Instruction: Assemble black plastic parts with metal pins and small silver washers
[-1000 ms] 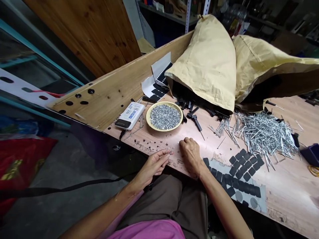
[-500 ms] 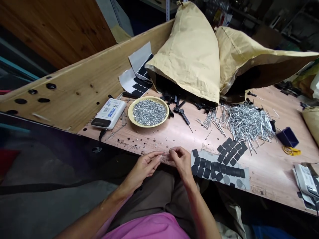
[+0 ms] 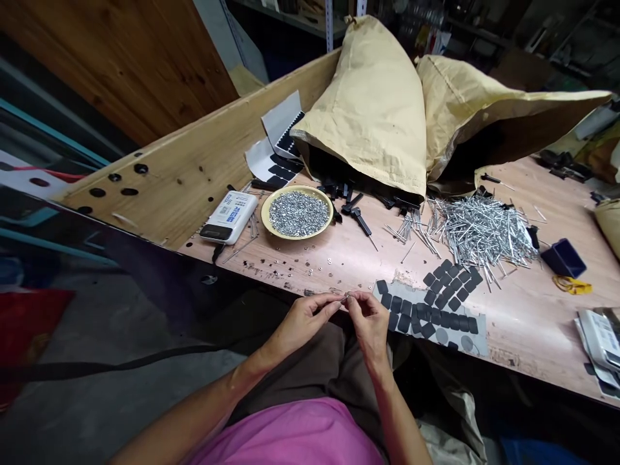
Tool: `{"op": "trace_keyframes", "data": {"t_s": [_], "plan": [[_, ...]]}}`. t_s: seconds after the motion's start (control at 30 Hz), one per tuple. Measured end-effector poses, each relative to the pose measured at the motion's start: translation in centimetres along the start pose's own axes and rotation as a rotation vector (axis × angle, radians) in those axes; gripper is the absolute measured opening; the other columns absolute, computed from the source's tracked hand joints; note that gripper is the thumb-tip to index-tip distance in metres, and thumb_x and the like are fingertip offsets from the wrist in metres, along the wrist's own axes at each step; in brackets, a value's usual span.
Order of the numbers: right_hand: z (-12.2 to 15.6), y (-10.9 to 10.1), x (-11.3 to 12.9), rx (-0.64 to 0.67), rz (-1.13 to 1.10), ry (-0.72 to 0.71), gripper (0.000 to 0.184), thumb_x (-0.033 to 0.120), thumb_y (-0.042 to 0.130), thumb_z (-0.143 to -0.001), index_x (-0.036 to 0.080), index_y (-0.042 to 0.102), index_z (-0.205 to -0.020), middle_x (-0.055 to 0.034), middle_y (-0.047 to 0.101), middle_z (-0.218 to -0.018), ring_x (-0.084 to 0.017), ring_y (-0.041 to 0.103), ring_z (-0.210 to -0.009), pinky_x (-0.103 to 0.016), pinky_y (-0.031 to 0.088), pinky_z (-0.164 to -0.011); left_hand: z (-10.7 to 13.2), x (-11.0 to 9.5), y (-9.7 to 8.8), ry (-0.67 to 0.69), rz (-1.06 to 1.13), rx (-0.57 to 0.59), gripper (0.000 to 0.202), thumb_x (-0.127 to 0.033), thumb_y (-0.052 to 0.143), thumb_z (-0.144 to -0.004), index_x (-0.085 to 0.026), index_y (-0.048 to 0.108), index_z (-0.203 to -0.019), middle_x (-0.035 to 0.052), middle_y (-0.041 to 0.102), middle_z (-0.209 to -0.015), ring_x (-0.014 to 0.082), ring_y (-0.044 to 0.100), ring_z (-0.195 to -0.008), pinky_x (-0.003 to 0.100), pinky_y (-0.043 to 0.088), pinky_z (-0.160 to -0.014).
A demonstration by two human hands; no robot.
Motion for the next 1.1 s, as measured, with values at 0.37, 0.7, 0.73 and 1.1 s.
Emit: {"op": "trace_keyframes", "data": {"t_s": [0.37, 0.7, 0.73, 1.1], "plan": [[1.0, -0.6, 3.2, 0.049, 0.307, -0.356, 0.012, 0.028, 0.06, -0.078, 0.021, 0.069, -0.076, -0.0049, 0.071, -0.078, -0.017, 0.066, -0.072, -0.028, 0.054, -0.064, 0.3, 0.3, 0.4, -0.096, 0.089, 0.032, 0.023, -0.024, 0.057, -0.075, -0.018, 0.074, -0.089, 0.0049, 0.074, -0.092, 0.0213, 0.067, -0.088, 0.032, 0.053, -0.081], [0.4, 0.4, 4.0, 0.495, 0.262, -0.292, 0.024, 0.043, 0.067, -0.076, 0.02, 0.069, -0.071, -0.0039, 0.066, -0.072, -0.015, 0.062, -0.068, -0.026, 0.052, -0.063, 0.6, -1.1, 2.2, -0.066, 0.115, 0.357, 0.021, -0.021, 0.057, -0.075, -0.019, 0.075, -0.084, 0.0048, 0.074, -0.082, 0.0195, 0.065, -0.088, 0.029, 0.05, -0.08], [0.4, 0.3, 3.6, 0.501, 0.253, -0.257, 0.025, 0.044, 0.067, -0.075, 0.019, 0.069, -0.072, -0.0036, 0.066, -0.071, -0.014, 0.062, -0.066, -0.025, 0.051, -0.062, 0.6, -1.0, 2.3, -0.065, 0.102, 0.377, 0.021, -0.021, 0.057, -0.075, -0.019, 0.075, -0.085, 0.005, 0.074, -0.085, 0.0198, 0.065, -0.09, 0.03, 0.049, -0.084], [1.8, -0.3, 4.5, 0.468, 0.393, -0.434, 0.017, 0.037, 0.062, -0.082, 0.023, 0.073, -0.083, -0.0039, 0.071, -0.075, -0.015, 0.066, -0.069, -0.025, 0.054, -0.063, 0.9, -0.5, 3.2, -0.14, 0.09, 0.4, 0.021, -0.027, 0.056, -0.077, -0.018, 0.075, -0.083, 0.0042, 0.071, -0.077, 0.0206, 0.062, -0.081, 0.026, 0.048, -0.069]]}}
Point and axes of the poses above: each hand's wrist, its own z-axis away from the middle knuckle, its own y-axis out of the palm, x = y × z, the point moved 10 cm from there along -z, towards the middle knuckle
